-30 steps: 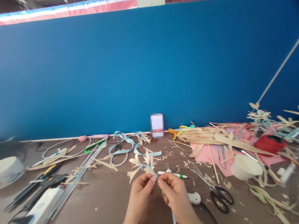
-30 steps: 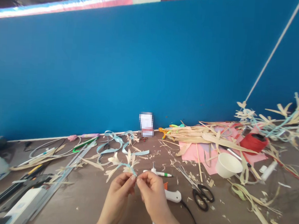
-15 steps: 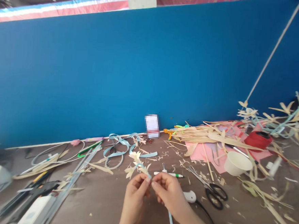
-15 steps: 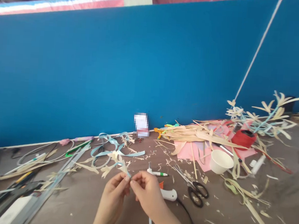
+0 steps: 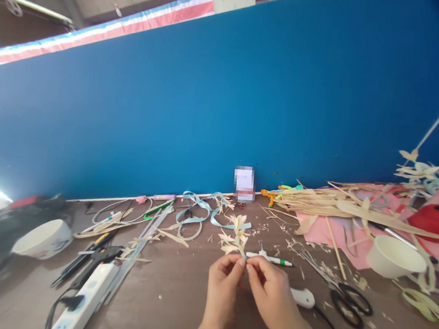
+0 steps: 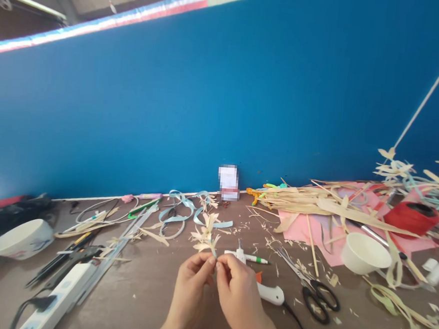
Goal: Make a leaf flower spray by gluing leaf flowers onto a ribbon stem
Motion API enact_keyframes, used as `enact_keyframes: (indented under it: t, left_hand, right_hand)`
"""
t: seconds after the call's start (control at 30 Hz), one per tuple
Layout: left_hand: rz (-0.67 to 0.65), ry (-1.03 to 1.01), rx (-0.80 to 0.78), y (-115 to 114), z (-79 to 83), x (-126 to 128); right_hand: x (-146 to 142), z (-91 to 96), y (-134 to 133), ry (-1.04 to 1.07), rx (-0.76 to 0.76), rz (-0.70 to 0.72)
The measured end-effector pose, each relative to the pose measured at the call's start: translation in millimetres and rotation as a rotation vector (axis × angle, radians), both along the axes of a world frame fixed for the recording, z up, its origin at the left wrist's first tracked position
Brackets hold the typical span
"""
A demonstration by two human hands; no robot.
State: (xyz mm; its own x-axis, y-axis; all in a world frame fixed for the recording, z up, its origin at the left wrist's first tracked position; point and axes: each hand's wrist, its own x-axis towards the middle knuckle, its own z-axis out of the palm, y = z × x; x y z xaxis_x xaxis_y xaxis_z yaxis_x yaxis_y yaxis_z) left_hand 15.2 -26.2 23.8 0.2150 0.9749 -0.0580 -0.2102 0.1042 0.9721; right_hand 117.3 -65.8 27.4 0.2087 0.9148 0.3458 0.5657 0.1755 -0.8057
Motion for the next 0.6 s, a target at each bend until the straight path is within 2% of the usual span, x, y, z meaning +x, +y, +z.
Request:
enact_keyframes:
  t: [0.33,0.6]
  left_hand:
    - [0.029,-0.122,-0.115,-1.1,1.0,2.9]
    - [-0.114,-0.262,-0.196,3.7,1.0,-2.0]
  right_hand:
    - [-6.7,-3.2,3.6,0.528,-0.140,0.068]
    - [-5.0,-1.0,7.0,0.907,-0.254,0.214]
